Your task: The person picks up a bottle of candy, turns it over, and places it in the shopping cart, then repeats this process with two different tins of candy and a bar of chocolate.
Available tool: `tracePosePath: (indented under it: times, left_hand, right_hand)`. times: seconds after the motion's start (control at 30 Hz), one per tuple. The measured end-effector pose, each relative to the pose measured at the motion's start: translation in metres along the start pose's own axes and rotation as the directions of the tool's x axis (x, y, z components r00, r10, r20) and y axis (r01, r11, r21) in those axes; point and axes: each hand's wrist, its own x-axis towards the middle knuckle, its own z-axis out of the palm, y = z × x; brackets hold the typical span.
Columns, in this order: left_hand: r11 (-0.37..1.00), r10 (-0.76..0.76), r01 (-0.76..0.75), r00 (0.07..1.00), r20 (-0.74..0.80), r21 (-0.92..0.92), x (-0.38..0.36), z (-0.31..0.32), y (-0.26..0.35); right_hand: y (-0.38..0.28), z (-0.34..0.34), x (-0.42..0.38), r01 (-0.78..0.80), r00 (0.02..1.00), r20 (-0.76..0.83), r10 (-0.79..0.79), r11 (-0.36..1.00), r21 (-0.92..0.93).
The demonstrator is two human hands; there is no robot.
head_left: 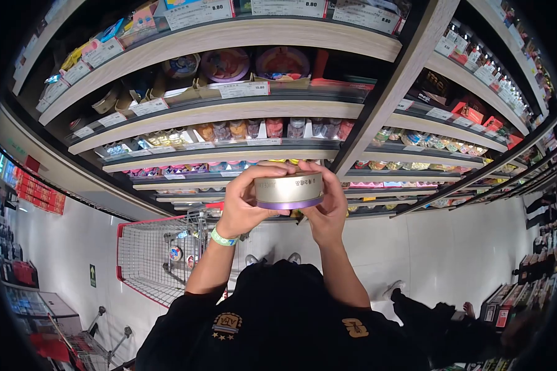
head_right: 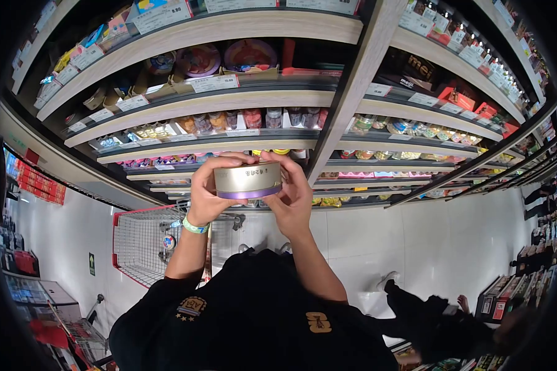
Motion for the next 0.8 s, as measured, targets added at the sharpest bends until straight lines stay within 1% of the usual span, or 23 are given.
tracePosePath:
  times: [0.1,0.17,0.27,0.33,0.37,0.4,0.47,0.5,0.57,0.6,0.67,0.7,0.73,0.8]
  left_hand:
    - [1.0,-0.003,0.002,1.0,-0.013,-0.017,-0.002,-0.004,0.002]
    - [0.993,-0.112,0.117,0.985,-0.133,0.03,-0.008,-0.008,-0.003]
    - [0.995,-0.091,0.095,0.984,-0.152,0.016,-0.011,-0.012,-0.008]
    - [0.997,-0.074,0.075,0.986,-0.152,0.006,-0.01,-0.017,-0.01]
    - [0.994,-0.089,0.077,0.985,-0.149,-0.081,-0.011,-0.02,-0.011]
    - [0.983,-0.105,0.08,0.984,-0.145,-0.168,-0.012,-0.023,-0.012]
    - [0.979,-0.114,0.09,0.985,-0.129,-0.18,-0.011,-0.029,-0.008]
    - [0.966,-0.192,0.16,0.97,-0.149,-0.203,-0.011,-0.03,-0.003]
    - [0.923,-0.326,0.278,0.932,-0.158,-0.266,-0.008,-0.03,0.012]
    - [0.922,-0.329,0.28,0.931,-0.159,-0.267,-0.006,-0.031,0.016]
    - [0.956,-0.28,0.258,0.946,-0.163,-0.142,-0.003,-0.034,0.019]
    - [0.93,-0.31,0.276,0.944,-0.117,-0.241,-0.005,-0.041,0.014]
    - [0.93,-0.311,0.276,0.942,-0.122,-0.243,-0.004,-0.043,0.017]
    - [0.887,-0.301,0.292,0.953,0.031,-0.358,-0.003,-0.047,0.027]
  right_hand:
    - [-0.006,0.005,-0.001,-0.01,0.999,-0.033,0.01,1.0,0.006]
    - [-0.006,0.006,-0.001,-0.008,0.999,-0.042,0.008,1.0,-0.009]
    - [-0.009,0.012,0.0,-0.008,0.998,-0.061,0.005,0.999,-0.054]
    - [-0.01,0.015,0.001,0.088,0.996,0.025,-0.085,0.967,-0.239]
    - [-0.012,0.016,0.002,0.114,0.993,0.068,-0.098,0.951,-0.288]
    - [-0.014,0.017,0.002,0.112,0.993,0.071,-0.095,0.951,-0.287]
    - [-0.018,0.021,0.005,0.168,0.982,0.14,-0.123,0.909,-0.381]
    - [-0.016,0.024,0.005,0.166,0.983,0.139,-0.121,0.91,-0.38]
    - [-0.013,0.029,0.007,0.02,1.0,-0.014,-0.025,0.954,-0.3]
    - [-0.011,0.03,0.007,0.017,1.0,-0.014,-0.022,0.954,-0.3]
    - [-0.004,0.03,0.008,-0.233,0.969,-0.116,0.216,0.959,-0.158]
    - [0.001,0.03,0.011,-0.17,0.984,-0.088,0.154,0.962,-0.213]
    - [0.006,0.03,0.012,-0.173,0.984,-0.085,0.159,0.961,-0.214]
    - [0.014,0.033,0.012,-0.299,0.943,-0.15,0.298,0.954,0.017]
